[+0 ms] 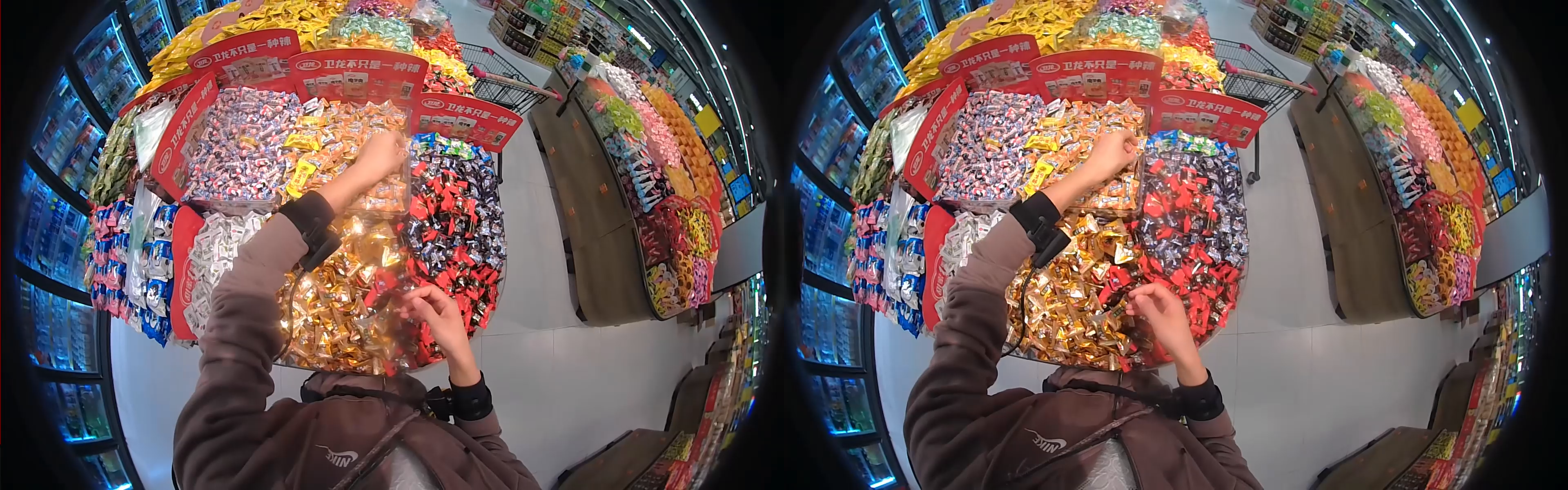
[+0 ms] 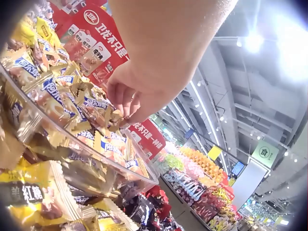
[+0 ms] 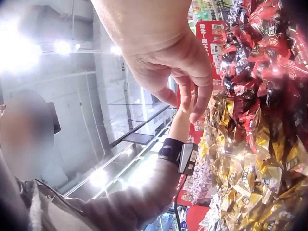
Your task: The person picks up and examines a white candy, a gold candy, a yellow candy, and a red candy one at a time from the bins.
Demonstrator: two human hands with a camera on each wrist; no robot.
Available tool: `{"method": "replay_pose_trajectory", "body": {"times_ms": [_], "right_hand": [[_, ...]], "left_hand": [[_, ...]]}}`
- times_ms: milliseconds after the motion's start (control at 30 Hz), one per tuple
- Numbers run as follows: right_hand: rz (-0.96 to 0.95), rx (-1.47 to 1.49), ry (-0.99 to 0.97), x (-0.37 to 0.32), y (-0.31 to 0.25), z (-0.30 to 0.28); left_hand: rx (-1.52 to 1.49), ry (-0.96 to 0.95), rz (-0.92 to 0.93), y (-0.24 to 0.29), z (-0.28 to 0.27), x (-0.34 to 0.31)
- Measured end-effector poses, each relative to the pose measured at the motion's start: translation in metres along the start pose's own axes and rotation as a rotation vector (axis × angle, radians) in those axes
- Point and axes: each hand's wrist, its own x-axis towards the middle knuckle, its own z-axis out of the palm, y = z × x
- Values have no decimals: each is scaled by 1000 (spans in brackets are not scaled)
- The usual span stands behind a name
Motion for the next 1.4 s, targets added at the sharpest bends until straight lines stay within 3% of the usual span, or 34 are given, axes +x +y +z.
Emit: {"method": "replay_pose_trajectory", "body": {"times_ms": [100,267,467,733,1400], "right_hand": [[-22,-7,2,4,-3,0],[-146,3,-15,27,-14,-4],[-248,54,19,33,-46,28],[-205,6,90,31,-27,28],[-135,63,113,25,-23,29]], "left_hand": [[-345,117,-46,5,-17,-1],[-1037,-82,-250,61,-58,-75],[-1308,-239,-458,86,-70,-173],[-1386,-260,-502,67,-56,-218],[-1399,-286,-555,66,-54,-225]]}}
